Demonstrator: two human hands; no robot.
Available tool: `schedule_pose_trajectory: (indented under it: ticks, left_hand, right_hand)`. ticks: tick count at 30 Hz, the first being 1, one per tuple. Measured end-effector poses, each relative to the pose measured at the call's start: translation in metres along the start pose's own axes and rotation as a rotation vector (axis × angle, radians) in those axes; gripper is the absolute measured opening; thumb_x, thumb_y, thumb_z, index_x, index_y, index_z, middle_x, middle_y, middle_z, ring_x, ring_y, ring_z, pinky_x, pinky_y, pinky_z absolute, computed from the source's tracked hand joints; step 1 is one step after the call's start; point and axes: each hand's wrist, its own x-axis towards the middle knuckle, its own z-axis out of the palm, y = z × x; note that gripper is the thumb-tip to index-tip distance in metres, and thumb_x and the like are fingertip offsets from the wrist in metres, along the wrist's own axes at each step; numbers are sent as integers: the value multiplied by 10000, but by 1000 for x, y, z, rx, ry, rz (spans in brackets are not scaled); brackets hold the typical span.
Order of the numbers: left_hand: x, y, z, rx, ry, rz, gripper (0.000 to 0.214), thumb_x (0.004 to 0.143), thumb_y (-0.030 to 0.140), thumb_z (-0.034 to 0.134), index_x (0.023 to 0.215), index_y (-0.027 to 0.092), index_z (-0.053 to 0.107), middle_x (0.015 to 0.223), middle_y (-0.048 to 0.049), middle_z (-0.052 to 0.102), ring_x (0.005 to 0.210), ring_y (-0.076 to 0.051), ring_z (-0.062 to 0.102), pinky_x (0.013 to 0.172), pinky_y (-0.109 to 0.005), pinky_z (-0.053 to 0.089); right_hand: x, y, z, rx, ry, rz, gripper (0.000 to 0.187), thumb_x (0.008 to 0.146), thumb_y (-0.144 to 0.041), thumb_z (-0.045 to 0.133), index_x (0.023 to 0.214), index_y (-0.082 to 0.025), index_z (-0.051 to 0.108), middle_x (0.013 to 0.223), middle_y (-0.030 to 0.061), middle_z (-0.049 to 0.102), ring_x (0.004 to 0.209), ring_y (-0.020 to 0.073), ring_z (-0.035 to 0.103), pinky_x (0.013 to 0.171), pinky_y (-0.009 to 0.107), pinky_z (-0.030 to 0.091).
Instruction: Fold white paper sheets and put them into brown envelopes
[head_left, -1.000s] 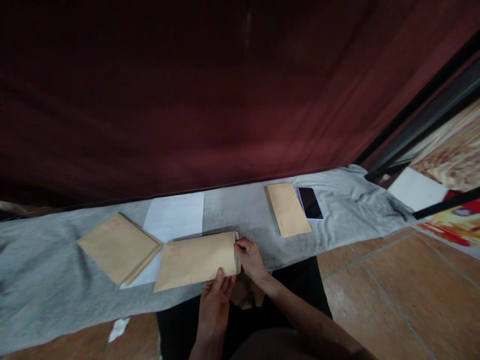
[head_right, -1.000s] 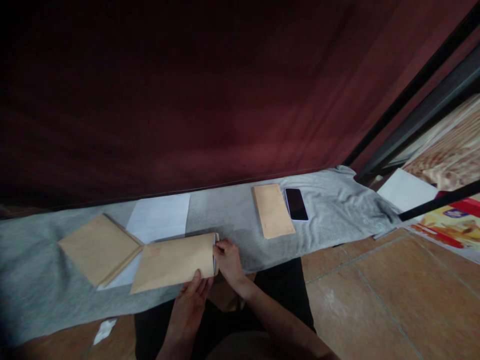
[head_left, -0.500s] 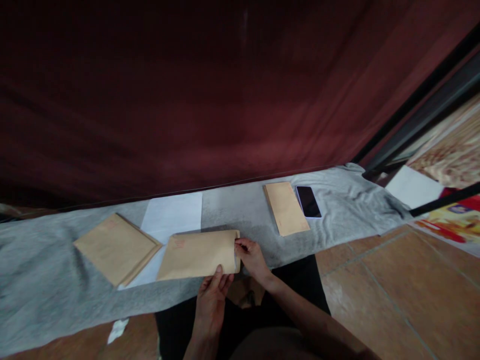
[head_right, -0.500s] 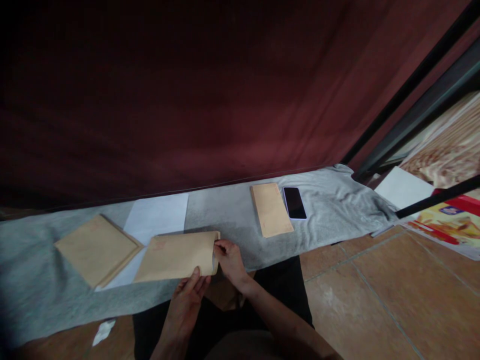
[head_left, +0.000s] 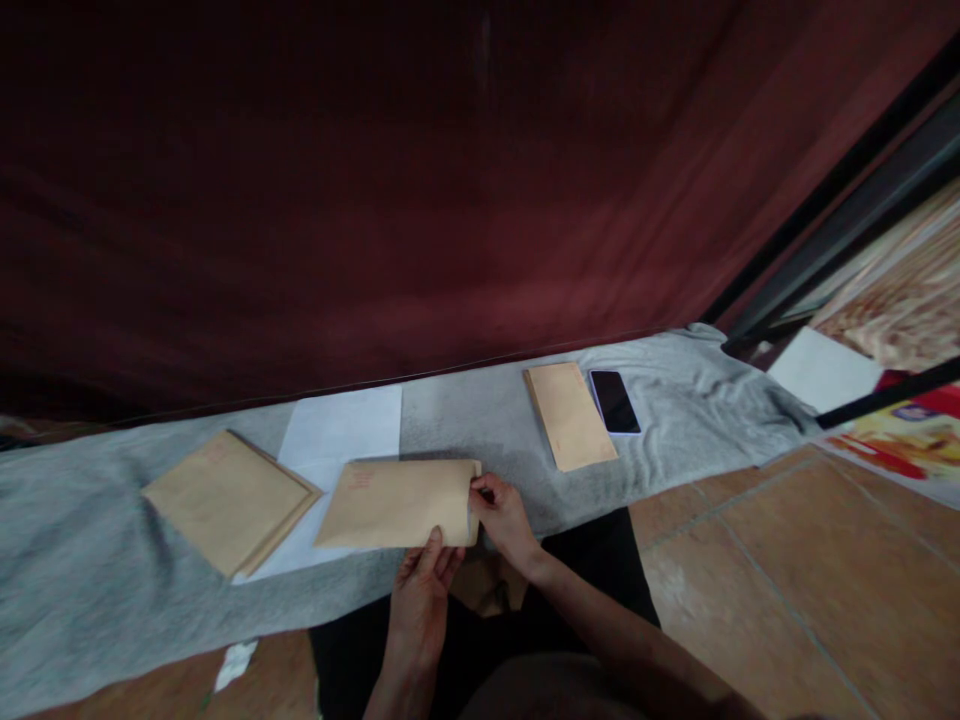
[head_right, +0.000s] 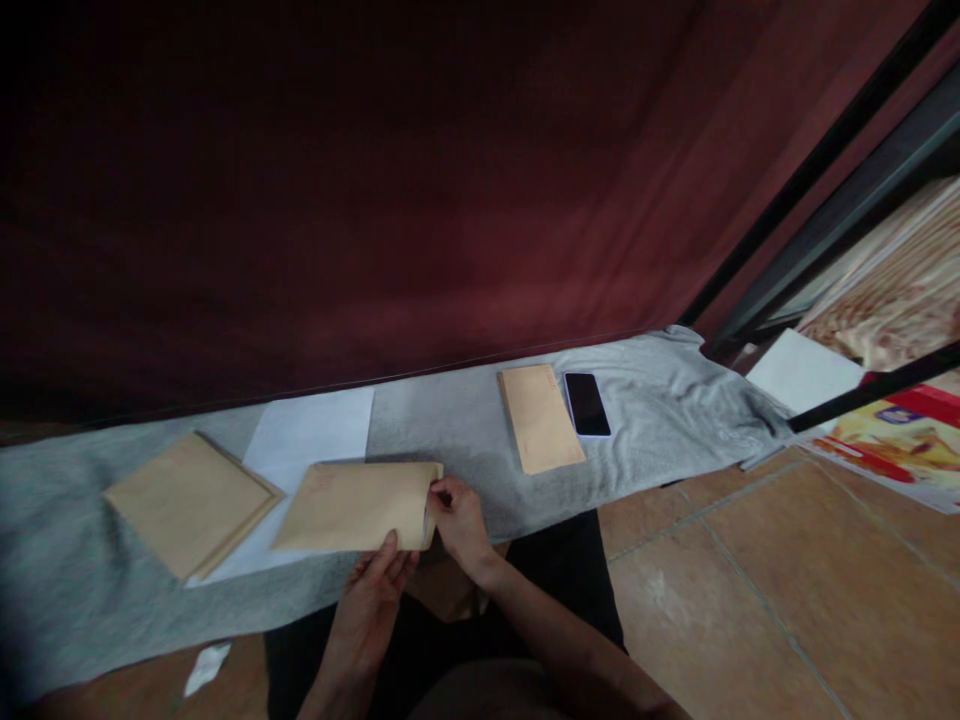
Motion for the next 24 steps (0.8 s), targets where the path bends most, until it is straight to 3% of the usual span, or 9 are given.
schedule_pose_trajectory:
  ticks: [9, 17, 20, 24]
  left_hand:
    - [1, -2, 0, -16, -1, -8, 170, 767, 24, 726, 760, 171, 643, 822, -21, 779, 702, -155, 746, 687, -290, 629]
    - [4, -3, 1, 20, 18, 22, 233, 679, 48, 791, 672, 173, 594, 712, 4, 740, 626, -143, 714, 629, -265, 612]
    - [7, 0, -1, 85, -22, 99, 279, 594, 129, 870, 649, 170, 599, 695, 6, 728, 614, -140, 697, 608, -249, 594]
    - [14, 8, -4, 233, -93, 215, 374, 495, 272, 934, 748, 169, 678, 750, -8, 740, 642, -148, 684, 580, -239, 559]
  right_hand:
    - [-1, 3, 1, 6, 37, 20, 81, 785, -273, 580, 752, -227, 637, 729, -6, 683, 704, 178, 631, 652, 262, 483]
    - [-4, 3, 2, 63, 61, 25, 86, 784, -310, 567, 761, -230, 589, 715, -6, 647, 691, 177, 620, 646, 269, 484]
    - [-5, 3, 3, 111, 67, 28, 103, 775, -303, 569, 849, -232, 573, 793, 4, 662, 749, 178, 636, 670, 266, 508]
    - [-3, 2, -1, 355, 112, 145, 324, 784, -341, 590, 1087, -234, 548, 904, 15, 663, 752, 179, 642, 622, 267, 533]
